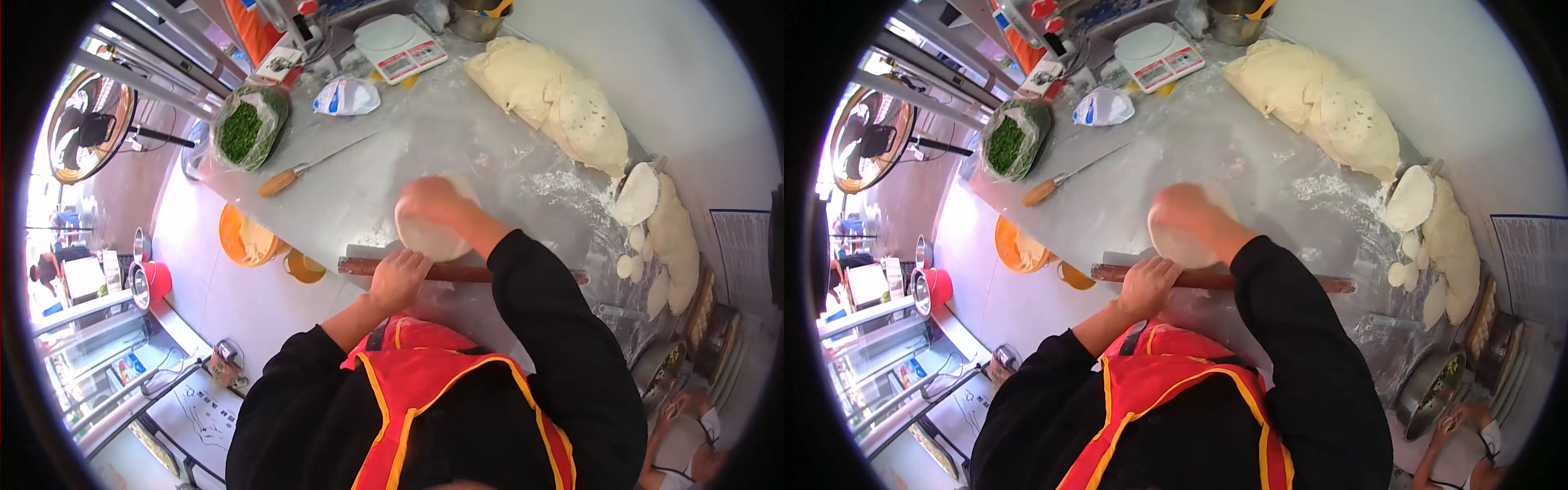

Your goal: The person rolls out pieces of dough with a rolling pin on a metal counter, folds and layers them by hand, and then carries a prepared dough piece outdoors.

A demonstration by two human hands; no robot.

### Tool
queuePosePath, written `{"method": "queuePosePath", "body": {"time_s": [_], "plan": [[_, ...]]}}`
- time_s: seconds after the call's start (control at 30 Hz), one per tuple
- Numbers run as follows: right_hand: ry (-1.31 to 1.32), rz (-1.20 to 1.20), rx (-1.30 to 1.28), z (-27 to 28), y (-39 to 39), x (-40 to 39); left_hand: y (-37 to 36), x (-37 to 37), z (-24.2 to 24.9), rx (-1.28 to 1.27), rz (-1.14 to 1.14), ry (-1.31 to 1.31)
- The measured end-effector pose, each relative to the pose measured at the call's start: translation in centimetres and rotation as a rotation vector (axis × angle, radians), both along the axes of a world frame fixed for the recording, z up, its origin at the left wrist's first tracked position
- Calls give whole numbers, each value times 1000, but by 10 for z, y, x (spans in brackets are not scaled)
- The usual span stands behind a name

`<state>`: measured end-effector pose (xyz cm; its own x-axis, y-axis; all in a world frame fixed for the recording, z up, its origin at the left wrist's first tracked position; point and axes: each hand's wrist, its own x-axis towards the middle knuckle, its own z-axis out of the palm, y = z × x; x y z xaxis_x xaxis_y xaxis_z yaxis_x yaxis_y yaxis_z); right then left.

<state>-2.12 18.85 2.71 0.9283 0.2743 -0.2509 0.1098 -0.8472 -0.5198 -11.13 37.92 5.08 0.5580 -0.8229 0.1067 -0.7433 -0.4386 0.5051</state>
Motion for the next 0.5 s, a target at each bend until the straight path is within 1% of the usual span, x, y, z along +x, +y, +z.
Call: {"method": "queuePosePath", "body": {"time_s": [0.03, 0.1, 0.17, 0.23, 0.3, 0.37, 0.4, 0.43, 0.47, 0.5], "plan": [[5, -178, 14, 1, -6, 5, 3, 1, -1, 8, -4, -16], [-174, -452, 33, -17, -51, -11, 5, 7, -5, 18, -19, -48], [36, -593, 133, -5, -95, -50, 6, 14, -6, 35, -10, -52], [88, -659, 119, -4, -117, -115, 5, 21, -8, 47, 7, -72], [-165, -790, 158, 13, -105, -189, 3, 23, -11, 65, 38, -101], [-375, -672, -207, 5, -96, -261, -1, 16, -19, -9, 99, -110], [-384, -686, -293, 2, -87, -279, -4, 15, -24, -44, 130, -118], [-391, -699, -378, 0, -75, -291, -6, 13, -30, 66, 125, -193], [-397, -712, -463, -2, -71, -296, -17, 19, -31, 106, 144, -190], [-405, -745, -450, -5, -78, -289, -34, 32, -30, 147, 162, -191]]}}
